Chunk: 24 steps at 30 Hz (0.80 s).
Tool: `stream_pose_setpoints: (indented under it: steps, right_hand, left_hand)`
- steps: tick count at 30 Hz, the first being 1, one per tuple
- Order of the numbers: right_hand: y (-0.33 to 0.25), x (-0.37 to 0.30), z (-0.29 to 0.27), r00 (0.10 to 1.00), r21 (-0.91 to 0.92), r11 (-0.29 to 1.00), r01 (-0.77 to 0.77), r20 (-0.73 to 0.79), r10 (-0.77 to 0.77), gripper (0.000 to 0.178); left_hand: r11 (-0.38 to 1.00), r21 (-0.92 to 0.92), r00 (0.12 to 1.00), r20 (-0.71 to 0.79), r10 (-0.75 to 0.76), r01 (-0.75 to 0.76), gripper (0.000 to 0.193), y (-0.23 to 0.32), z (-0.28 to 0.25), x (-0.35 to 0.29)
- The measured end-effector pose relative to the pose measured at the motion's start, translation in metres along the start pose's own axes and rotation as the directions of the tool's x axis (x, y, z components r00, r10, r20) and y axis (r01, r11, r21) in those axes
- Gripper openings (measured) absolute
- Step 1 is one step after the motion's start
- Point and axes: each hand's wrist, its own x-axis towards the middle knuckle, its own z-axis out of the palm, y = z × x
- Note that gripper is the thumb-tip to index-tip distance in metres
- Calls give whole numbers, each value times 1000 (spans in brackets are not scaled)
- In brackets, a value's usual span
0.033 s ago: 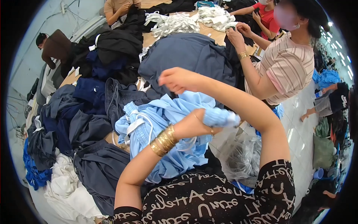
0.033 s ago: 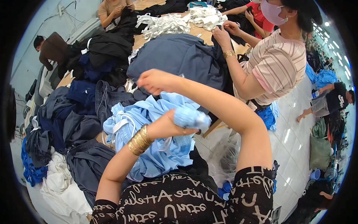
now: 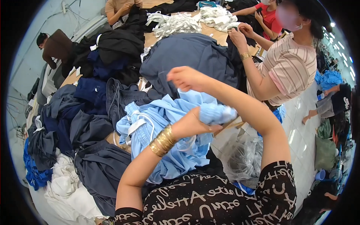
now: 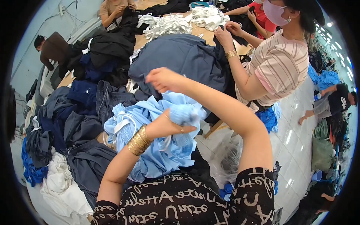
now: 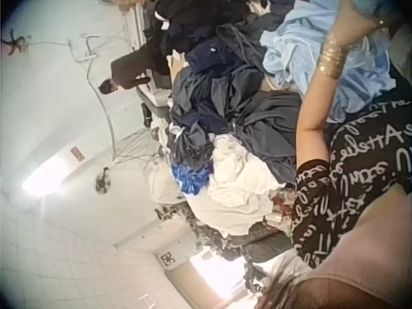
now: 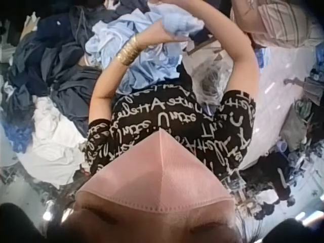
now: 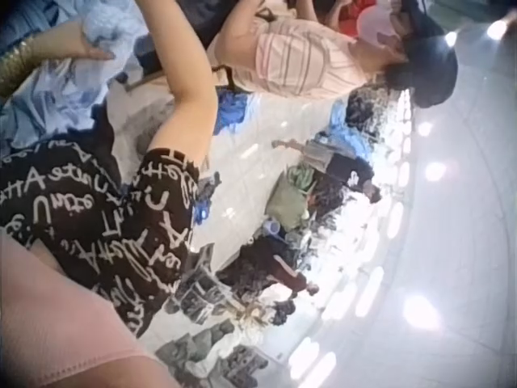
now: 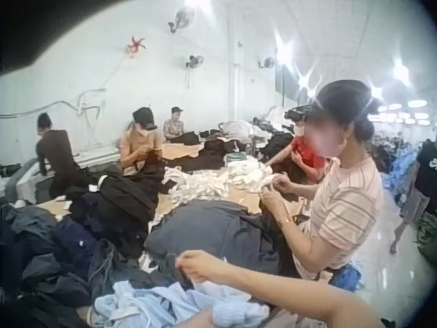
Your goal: Trimming loose threads from the waistband of synthetic shorts using clippers in a garment factory.
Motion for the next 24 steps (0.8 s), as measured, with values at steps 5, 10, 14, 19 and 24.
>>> stream_pose_setpoints:
  steps: [5, 10, 14, 19, 24]
  right_hand:
    - [47, -36, -61, 857, 357, 856, 374, -485, -173, 8]
    - [79, -79, -23, 729, 54, 886, 460, -593, -343, 13]
    - [94, -93, 8, 654, -780, 612, 127, -398, -643, 16]
    - [112, -93, 4, 604, -945, 308, 115, -180, -777, 14]
    - [85, -112, 12, 800, -992, 95, 85, 11, -599, 13]
  left_hand:
    - [787, -510, 827, -229, -514, 348, 20, -20, -25, -12]
    - [668, -652, 755, -218, -619, 360, 16, -51, -54, -24]
    - [591, -711, 771, -107, -627, 382, 14, -67, -58, -23]
    - [569, -685, 770, -18, -637, 455, 19, -70, -60, -16]
    - [583, -667, 787, 9, -616, 464, 35, -81, -57, -17]
